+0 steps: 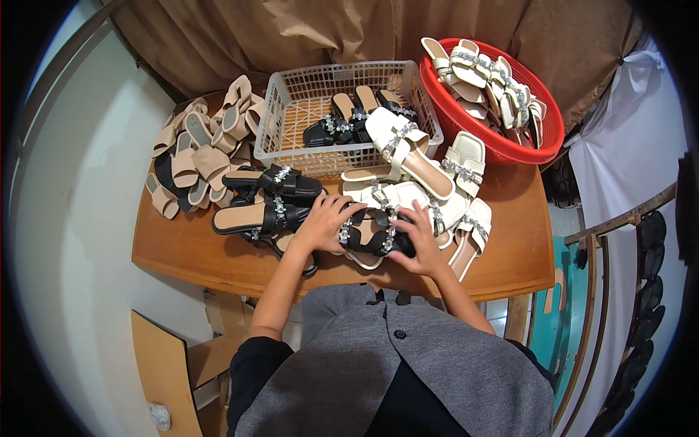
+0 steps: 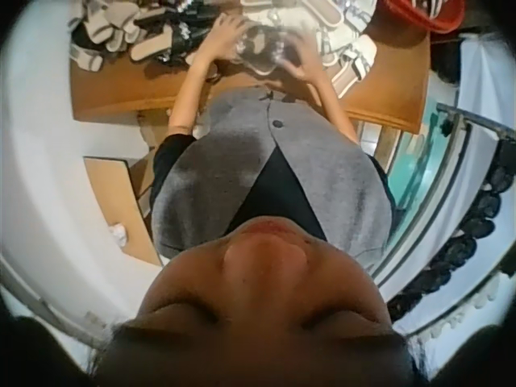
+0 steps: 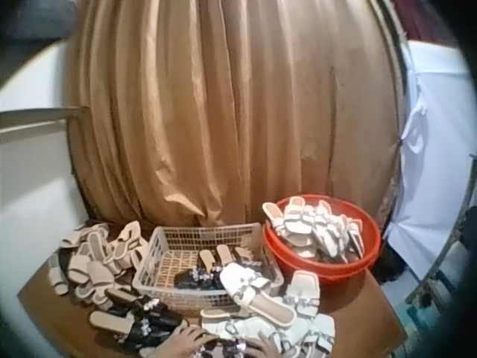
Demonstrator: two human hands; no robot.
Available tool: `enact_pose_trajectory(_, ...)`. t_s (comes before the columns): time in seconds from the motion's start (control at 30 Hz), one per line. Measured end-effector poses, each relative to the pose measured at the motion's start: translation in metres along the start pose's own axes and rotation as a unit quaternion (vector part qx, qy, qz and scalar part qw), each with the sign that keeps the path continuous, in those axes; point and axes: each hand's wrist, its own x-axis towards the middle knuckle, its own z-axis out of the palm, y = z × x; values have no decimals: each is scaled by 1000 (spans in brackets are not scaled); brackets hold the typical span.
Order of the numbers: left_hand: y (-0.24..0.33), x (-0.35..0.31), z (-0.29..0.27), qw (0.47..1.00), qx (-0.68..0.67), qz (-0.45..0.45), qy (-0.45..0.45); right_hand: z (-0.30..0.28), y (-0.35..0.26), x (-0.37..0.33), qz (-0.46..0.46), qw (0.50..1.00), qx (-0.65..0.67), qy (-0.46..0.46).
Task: Organizing and inspecting various types of sandals on a storage shelf and a table.
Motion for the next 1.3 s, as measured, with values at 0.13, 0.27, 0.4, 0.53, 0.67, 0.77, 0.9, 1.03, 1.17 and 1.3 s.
enact_pose_trajectory(0.13, 6, -3, -5, 999, -7, 11, 29, -8, 22, -30, 162, 970, 83, 163)
enact_pose_trajectory(0.27, 18, -6, -10, 999, 3, 4, 38, -5, 30, -54, 266, 854, 388, 221)
enact_pose_trajectory(0.4, 27, -10, -11, 998, 55, 3, 39, -1, 30, -53, 305, 820, 442, 199)
enact_pose_trajectory(0.53, 33, -17, -12, 995, 63, -4, 74, 2, 25, -43, 334, 862, 357, 136)
enact_pose_trajectory(0.67, 40, -18, -22, 990, 104, 6, 99, 2, 10, -32, 385, 757, 504, 159)
enact_pose_trajectory(0.77, 49, -15, -30, 985, 128, 19, 113, 12, 8, -29, 406, 686, 550, 248)
enact_pose_trajectory(0.9, 53, -17, -27, 976, 149, 16, 160, 9, 10, -29, 342, 698, 561, 286)
enact_pose_trajectory(1.03, 41, -23, -15, 935, 132, -12, 329, 5, 9, -21, 299, 700, 581, 289)
enact_pose_trajectory(1.17, 36, -14, -4, 882, -181, -102, 423, 2, 1, 0, 391, 591, 595, 379)
enact_pose_trajectory(1.3, 22, -18, -3, 781, -547, -117, 279, 0, -1, 2, 400, 532, 653, 363)
